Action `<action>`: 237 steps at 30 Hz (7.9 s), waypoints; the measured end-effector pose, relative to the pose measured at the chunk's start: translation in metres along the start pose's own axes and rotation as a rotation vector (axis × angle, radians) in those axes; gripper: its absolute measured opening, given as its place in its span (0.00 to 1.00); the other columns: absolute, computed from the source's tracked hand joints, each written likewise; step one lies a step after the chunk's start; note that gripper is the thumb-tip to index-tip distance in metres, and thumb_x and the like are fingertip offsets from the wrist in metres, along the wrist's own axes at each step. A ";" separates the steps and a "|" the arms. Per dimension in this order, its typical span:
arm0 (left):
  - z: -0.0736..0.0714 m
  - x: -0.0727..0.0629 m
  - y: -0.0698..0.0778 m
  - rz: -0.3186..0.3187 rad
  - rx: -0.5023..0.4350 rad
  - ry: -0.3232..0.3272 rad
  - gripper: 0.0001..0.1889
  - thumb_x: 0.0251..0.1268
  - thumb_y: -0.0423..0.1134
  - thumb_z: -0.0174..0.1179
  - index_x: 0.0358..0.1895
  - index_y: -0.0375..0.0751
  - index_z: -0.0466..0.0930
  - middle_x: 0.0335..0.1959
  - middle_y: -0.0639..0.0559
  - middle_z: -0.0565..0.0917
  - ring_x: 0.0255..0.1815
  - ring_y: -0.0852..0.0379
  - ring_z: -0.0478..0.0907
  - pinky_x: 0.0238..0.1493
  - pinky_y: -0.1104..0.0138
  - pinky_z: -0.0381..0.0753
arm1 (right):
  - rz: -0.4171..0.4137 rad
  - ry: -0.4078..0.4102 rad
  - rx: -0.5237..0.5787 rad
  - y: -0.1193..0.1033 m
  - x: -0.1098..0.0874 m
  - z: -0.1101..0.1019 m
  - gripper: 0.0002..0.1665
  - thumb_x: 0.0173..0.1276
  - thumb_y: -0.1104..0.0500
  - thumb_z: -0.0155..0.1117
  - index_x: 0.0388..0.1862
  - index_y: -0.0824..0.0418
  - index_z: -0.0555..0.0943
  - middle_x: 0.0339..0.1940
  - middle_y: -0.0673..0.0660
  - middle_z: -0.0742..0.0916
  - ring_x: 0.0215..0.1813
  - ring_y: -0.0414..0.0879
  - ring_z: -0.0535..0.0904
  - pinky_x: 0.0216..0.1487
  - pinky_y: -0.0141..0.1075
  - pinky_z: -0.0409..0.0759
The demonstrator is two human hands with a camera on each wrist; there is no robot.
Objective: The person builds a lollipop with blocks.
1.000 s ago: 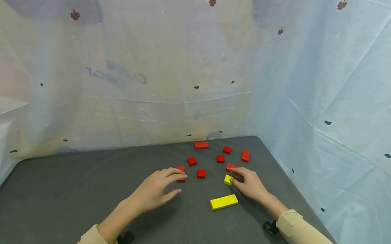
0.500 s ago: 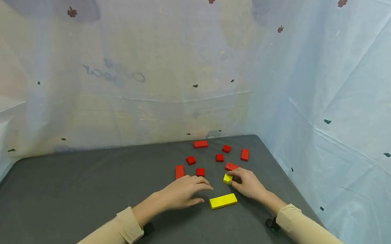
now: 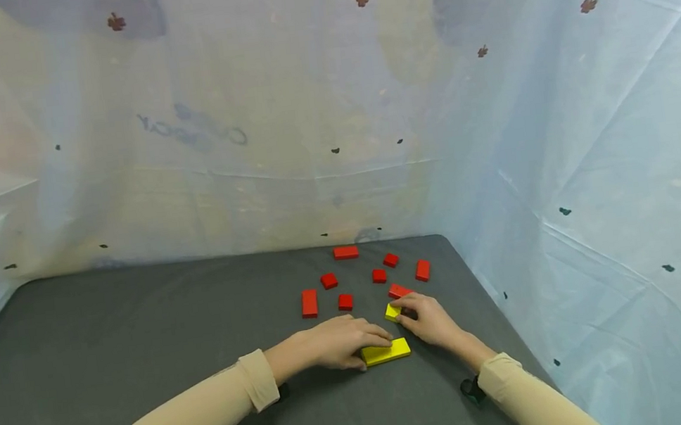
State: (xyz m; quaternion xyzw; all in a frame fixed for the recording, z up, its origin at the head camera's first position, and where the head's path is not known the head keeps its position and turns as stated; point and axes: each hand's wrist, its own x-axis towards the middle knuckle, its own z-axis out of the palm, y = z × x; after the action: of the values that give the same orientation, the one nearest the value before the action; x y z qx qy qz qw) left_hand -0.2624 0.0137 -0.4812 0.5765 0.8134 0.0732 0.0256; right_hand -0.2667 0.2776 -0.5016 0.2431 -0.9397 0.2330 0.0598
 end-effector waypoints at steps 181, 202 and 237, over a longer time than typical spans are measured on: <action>0.006 -0.220 0.054 -0.578 -0.131 0.098 0.44 0.66 0.71 0.61 0.71 0.38 0.74 0.65 0.47 0.75 0.62 0.50 0.74 0.59 0.50 0.80 | -0.396 -0.353 0.026 -0.193 0.075 0.087 0.19 0.79 0.55 0.64 0.65 0.53 0.85 0.59 0.49 0.87 0.59 0.42 0.82 0.60 0.30 0.79; 0.008 -0.220 0.051 -0.593 -0.124 0.125 0.44 0.63 0.68 0.66 0.72 0.39 0.73 0.71 0.44 0.71 0.68 0.46 0.72 0.62 0.47 0.79 | -0.304 -0.243 0.176 -0.180 0.071 0.073 0.24 0.79 0.55 0.64 0.70 0.60 0.80 0.61 0.54 0.86 0.57 0.48 0.83 0.58 0.36 0.83; 0.005 -0.215 0.045 -0.515 -0.059 0.028 0.48 0.65 0.72 0.61 0.76 0.37 0.71 0.77 0.45 0.68 0.75 0.46 0.67 0.72 0.45 0.70 | 0.193 -0.056 0.074 -0.135 0.104 0.079 0.36 0.68 0.46 0.76 0.68 0.64 0.79 0.64 0.65 0.81 0.60 0.60 0.80 0.61 0.54 0.80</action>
State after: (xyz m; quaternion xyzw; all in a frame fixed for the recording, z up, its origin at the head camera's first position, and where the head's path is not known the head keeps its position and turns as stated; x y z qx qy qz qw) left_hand -0.1479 -0.1738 -0.4885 0.3482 0.9312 0.0957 0.0491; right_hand -0.2921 0.0919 -0.4929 0.1597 -0.9508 0.2653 0.0020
